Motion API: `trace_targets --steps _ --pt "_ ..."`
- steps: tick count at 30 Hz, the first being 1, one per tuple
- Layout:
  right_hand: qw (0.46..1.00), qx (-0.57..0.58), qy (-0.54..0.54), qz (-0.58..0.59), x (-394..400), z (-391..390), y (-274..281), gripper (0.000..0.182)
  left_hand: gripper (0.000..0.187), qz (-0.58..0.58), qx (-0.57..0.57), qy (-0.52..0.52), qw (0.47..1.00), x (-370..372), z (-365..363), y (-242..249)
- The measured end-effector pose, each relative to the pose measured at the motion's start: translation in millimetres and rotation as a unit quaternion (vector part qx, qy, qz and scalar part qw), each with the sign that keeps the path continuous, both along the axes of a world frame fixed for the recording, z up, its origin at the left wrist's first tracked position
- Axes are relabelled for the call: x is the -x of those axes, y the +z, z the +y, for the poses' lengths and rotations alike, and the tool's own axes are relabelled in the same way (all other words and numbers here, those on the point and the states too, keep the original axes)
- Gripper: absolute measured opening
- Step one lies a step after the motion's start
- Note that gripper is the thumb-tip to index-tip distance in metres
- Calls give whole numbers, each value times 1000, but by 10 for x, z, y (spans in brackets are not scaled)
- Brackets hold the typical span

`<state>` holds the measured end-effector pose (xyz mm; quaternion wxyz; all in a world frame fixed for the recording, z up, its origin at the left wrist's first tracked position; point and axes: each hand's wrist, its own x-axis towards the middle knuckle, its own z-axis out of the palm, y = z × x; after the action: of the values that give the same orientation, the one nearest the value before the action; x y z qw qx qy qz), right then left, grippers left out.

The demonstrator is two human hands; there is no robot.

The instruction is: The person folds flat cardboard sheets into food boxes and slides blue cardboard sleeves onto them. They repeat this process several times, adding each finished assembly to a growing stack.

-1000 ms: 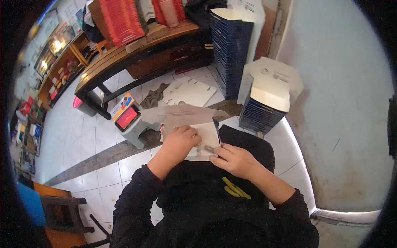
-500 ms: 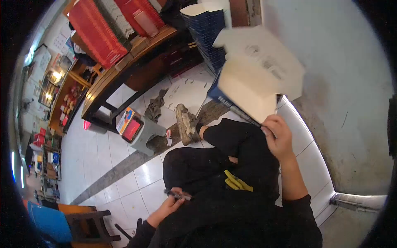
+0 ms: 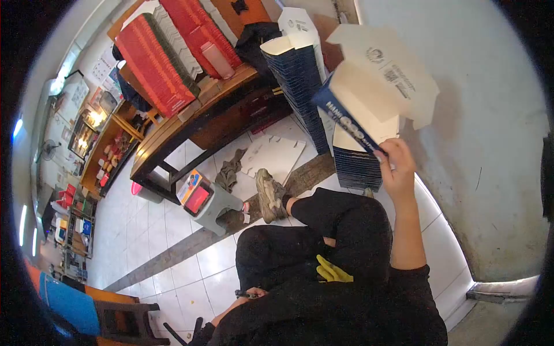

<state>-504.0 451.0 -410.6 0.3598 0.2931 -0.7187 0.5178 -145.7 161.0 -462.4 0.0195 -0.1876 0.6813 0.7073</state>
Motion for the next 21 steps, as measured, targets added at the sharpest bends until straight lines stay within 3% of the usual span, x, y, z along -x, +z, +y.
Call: trace_targets --steps 3,4,5,6,8,11,14,15,17,19,20,21 --pt "1000 12 10 -21 -34 -14 -124 12 26 4 -19 31 999 110 3 42" --pt "1000 -5 -11 -10 -41 -7 -138 13 35 49 18 61 997 383 -144 72" --pt "999 -3 -2 -43 -126 18 -79 15 25 140 -59 135 979 595 -184 228" --pt "1000 -15 -17 -21 -104 49 -116 16 28 176 -133 207 953 781 -169 387" --pt "1000 11 4 -25 -55 163 -282 17 30 244 -291 142 914 1047 -294 626" --pt "998 -17 -14 -53 -115 359 -331 21 25 199 -295 197 914 1367 -22 1107" --pt "999 1 -29 -43 -105 535 -413 27 17 223 -311 51 923 1548 -233 821" --pt "999 26 -9 -36 -97 558 -398 35 17 217 -338 -13 916 1616 -238 829" --pt "997 -21 -61 -30 -14 589 -326 33 18 163 -412 -147 885 1837 -119 889" --pt "997 -32 -64 -4 81 518 -300 29 22 92 -359 -216 903 2132 -40 899" --pt "997 -43 -61 27 184 462 -313 26 23 139 -54 -284 947 2359 42 805" --pt "999 -35 -31 25 273 387 -315 24 25 176 254 -317 897 2535 134 725"
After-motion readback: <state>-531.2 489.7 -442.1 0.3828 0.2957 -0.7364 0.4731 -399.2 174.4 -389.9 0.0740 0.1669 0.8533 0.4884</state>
